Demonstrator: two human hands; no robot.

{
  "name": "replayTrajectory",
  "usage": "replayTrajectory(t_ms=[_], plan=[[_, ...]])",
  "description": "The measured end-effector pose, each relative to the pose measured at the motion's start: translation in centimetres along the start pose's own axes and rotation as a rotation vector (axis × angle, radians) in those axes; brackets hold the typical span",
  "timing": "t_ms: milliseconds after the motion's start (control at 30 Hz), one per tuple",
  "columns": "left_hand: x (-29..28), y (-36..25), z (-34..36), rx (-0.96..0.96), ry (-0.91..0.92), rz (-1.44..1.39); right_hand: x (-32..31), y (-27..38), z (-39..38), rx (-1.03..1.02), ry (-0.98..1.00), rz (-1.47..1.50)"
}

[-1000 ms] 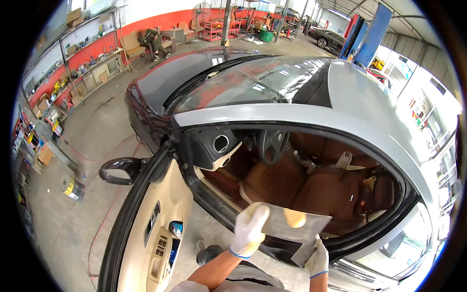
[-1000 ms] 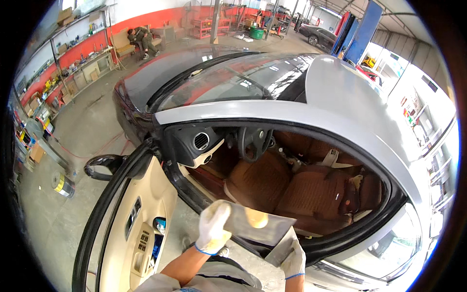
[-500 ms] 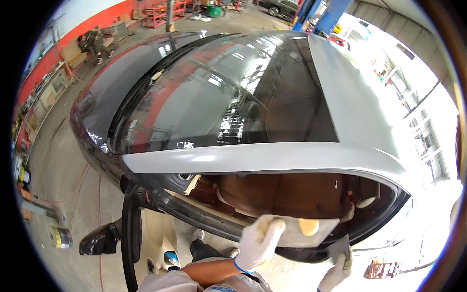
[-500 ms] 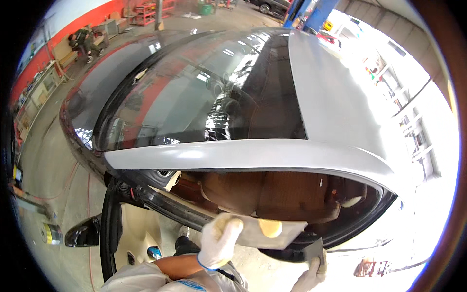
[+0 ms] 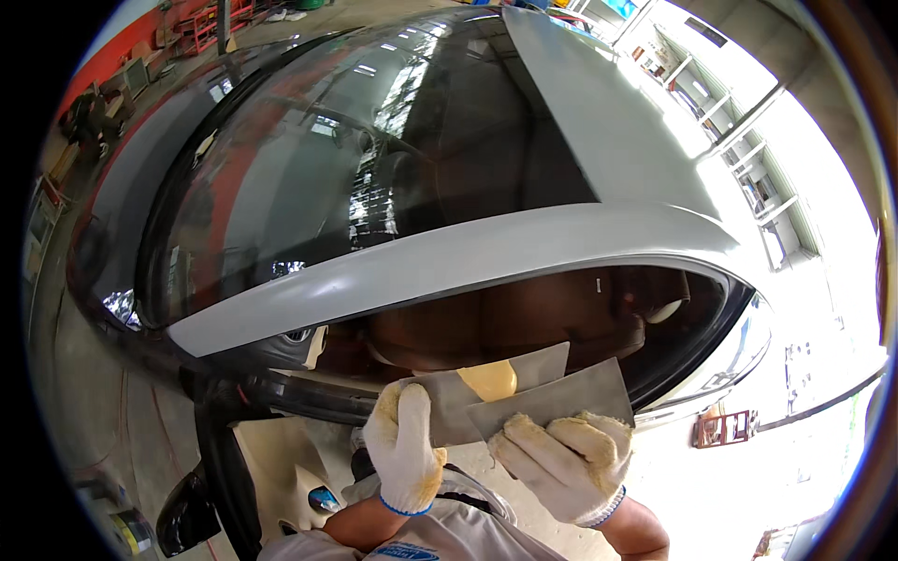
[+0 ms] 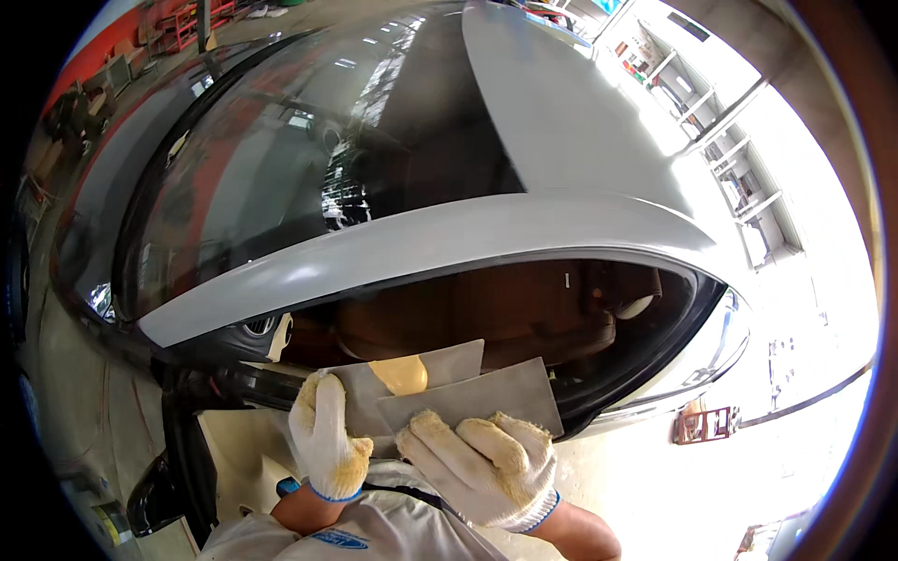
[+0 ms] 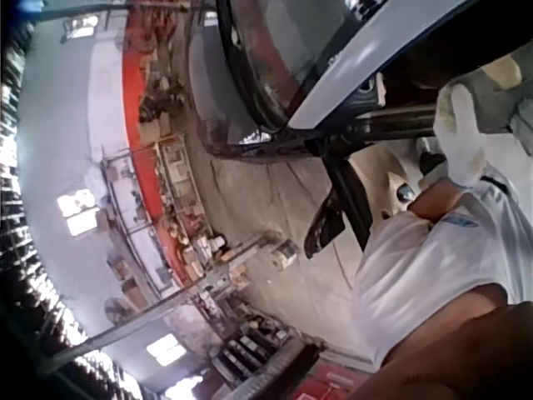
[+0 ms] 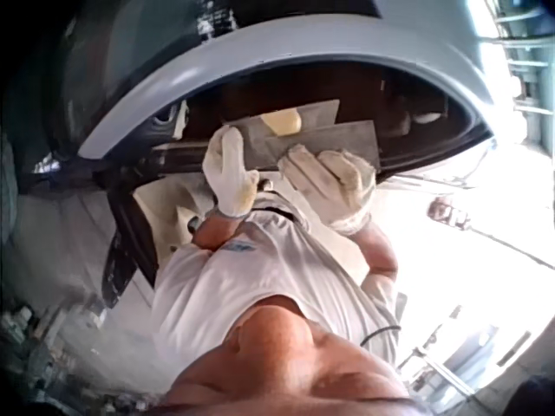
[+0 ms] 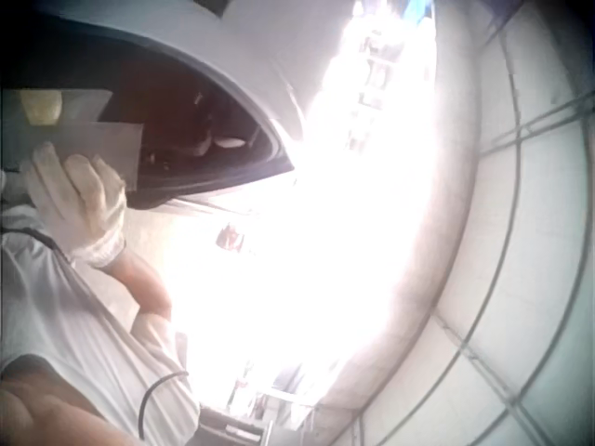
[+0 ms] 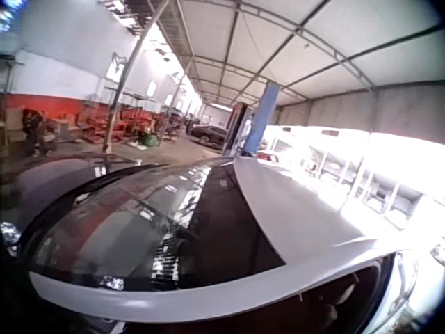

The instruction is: The person applies a yellow body filler to the front bumper and side panels of a silver car using a spreader. They open the driver's door to reach the door frame and continue applying the filler to the door jamb and roof edge.

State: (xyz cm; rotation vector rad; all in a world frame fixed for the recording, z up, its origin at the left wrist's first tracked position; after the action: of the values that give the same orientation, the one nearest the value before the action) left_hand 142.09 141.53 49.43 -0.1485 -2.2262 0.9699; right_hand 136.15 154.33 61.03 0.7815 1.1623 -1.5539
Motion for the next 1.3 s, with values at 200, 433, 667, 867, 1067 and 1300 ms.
replayTrajectory(t_ms=[200,433,667,867,1067,1300], plan=[[-2.4,1.4,2.1,0.099,-0.029,0.107,2.1,3.4,0.3,0.001,0.106,0.04],[-4.5,13.5,9.2,0.034,0.241,0.187,2.3,3.4,9.0,-0.087,-0.002,-0.127],[-3.6,17.3,10.5,0.091,0.401,0.177,6.7,4.3,14.8,-0.143,0.099,-0.136],[-4.4,17.7,11.2,0.081,0.422,0.194,9.2,3.1,16.6,-0.095,0.101,-0.084],[-4.9,16.8,11.4,0.091,0.435,0.189,10.1,3.8,15.7,-0.11,0.136,-0.095],[-5.9,17.4,11.9,0.057,0.403,0.314,9.7,3.6,17.3,-0.105,0.036,-0.136]])
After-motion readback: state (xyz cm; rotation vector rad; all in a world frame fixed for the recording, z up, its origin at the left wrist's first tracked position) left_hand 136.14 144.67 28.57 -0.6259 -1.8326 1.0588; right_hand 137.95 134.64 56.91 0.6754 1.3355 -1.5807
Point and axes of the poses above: each hand's wrist, its own z-axis towards the middle knuckle, its own x-axis out of the palm, y = z × x, the point moved 3 cm from there along z, towards the middle knuckle, and after that the axes turned 12 degrees about -x, right-handed, at the moved point
